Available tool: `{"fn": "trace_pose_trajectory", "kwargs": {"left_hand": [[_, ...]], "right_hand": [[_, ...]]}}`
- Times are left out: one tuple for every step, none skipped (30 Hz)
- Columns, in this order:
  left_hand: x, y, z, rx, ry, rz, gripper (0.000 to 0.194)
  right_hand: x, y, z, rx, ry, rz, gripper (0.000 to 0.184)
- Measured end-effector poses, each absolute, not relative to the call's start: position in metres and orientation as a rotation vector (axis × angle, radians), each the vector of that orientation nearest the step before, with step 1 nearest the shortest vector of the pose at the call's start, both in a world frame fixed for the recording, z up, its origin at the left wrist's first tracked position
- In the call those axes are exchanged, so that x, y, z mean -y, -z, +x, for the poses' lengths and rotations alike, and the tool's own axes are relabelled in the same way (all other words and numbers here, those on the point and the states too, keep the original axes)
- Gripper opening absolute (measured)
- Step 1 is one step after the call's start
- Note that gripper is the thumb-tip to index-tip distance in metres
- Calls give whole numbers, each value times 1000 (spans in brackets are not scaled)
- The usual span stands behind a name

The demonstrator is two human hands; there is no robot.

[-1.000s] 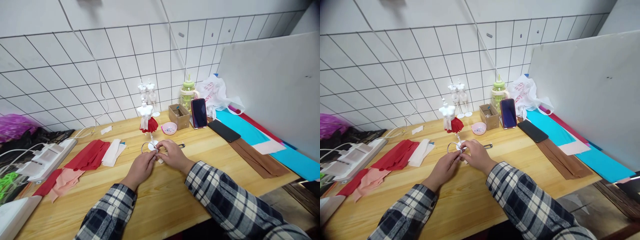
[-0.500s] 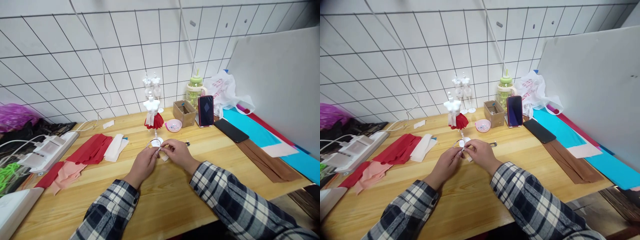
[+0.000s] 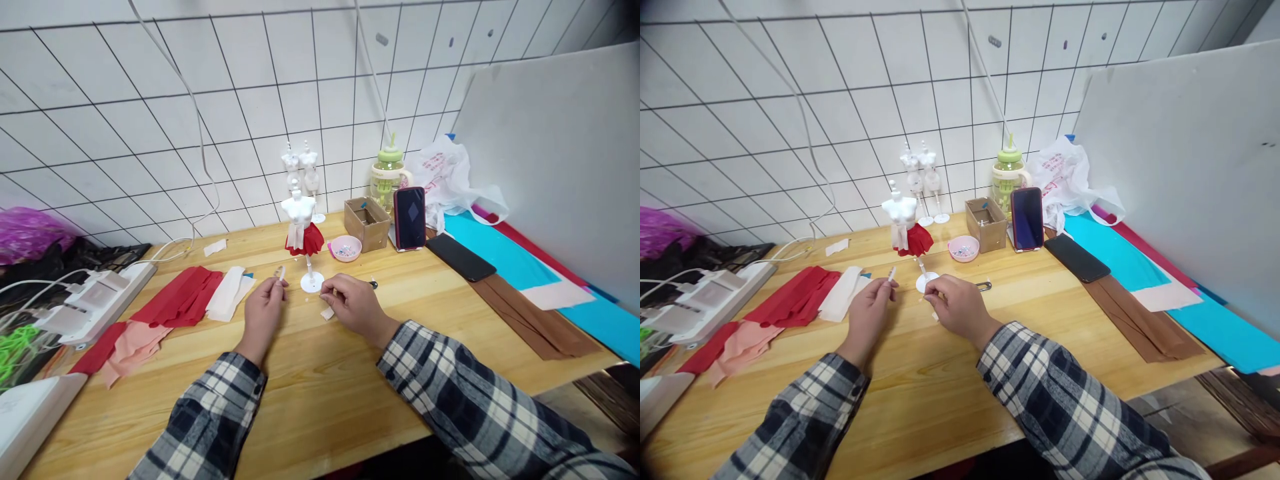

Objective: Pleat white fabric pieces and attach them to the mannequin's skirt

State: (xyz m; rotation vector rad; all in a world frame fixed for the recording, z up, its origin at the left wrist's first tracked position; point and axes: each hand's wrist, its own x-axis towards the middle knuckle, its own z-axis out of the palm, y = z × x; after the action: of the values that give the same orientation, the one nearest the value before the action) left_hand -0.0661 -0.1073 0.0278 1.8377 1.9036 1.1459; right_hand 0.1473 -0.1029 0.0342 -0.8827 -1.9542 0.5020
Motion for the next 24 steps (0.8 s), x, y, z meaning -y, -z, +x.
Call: {"fn": "trace_pose_trajectory", "kwargs": {"left_hand": [[103,-26,-75,-1934,-1117,1936,36],[99,-25,-83,-1954,-1025,2096,37],[95,-23,-89,-2008,-935,2202,37],[93,-22,-93,-2031,-822,2275,38],[92,-21,-95,-2039,-705,2325,38],[92,-21,-96,-2039,-608,2342,37],[92,-21,-95,-2035,-537,2341,35],[93,-22,-94,-2041,-503,2328,33],[96,-23,-91,-2063,-513,2307,32],[98,-24,-88,-2084,-565,2281,33],[102,-25,-84,-2078,-645,2250,34],[106,-27,-79,-2041,-731,2213,36],[111,-29,-74,-1946,-823,2182,38],[115,-30,-68,-1799,-863,2142,39],[120,-32,-61,-1679,-852,2111,41],[125,-33,-55,-1618,-854,2100,41],[129,-35,-49,-1588,-837,2111,37],[131,-36,-44,-1581,-832,2124,35],[133,-37,-41,-1568,-827,2142,33],[135,-38,-39,-1558,-833,2157,33],[135,-39,-38,-1546,-843,2172,33],[135,-39,-38,-1533,-852,2188,33],[134,-39,-40,-1523,-864,2204,33],[133,-38,-41,-1517,-877,2219,33]], "right_hand": [[101,-34,148,1922,-549,-893,7],[98,-32,149,1891,-600,-911,7],[96,-30,149,1863,-655,-936,7],[93,-28,149,1838,-711,-967,7],[90,-25,149,1817,-764,-998,6],[87,-22,148,1798,-814,-1024,6],[85,-19,147,1781,-860,-1043,5],[84,-17,146,1766,-902,-1054,4],[84,-16,145,1750,-936,-1064,4],[85,-15,144,1733,-961,-1074,3],[86,-14,143,1721,-978,-1085,3],[88,-14,142,1715,-989,-1095,3],[90,-14,140,1715,-995,-1098,3],[93,-15,139,1722,-994,-1094,3],[96,-15,137,1734,-989,-1082,2],[98,-15,135,1748,-978,-1068,2],[101,-15,133,1762,-960,-1058,2],[102,-16,131,1772,-938,-1054,2],[103,-16,130,1780,-914,-1055,3],[104,-17,129,1787,-892,-1062,4],[104,-17,128,1793,-872,-1070,4],[105,-18,128,1799,-854,-1078,5],[105,-20,128,1805,-836,-1087,5],[105,-21,128,1812,-817,-1094,5]]}}
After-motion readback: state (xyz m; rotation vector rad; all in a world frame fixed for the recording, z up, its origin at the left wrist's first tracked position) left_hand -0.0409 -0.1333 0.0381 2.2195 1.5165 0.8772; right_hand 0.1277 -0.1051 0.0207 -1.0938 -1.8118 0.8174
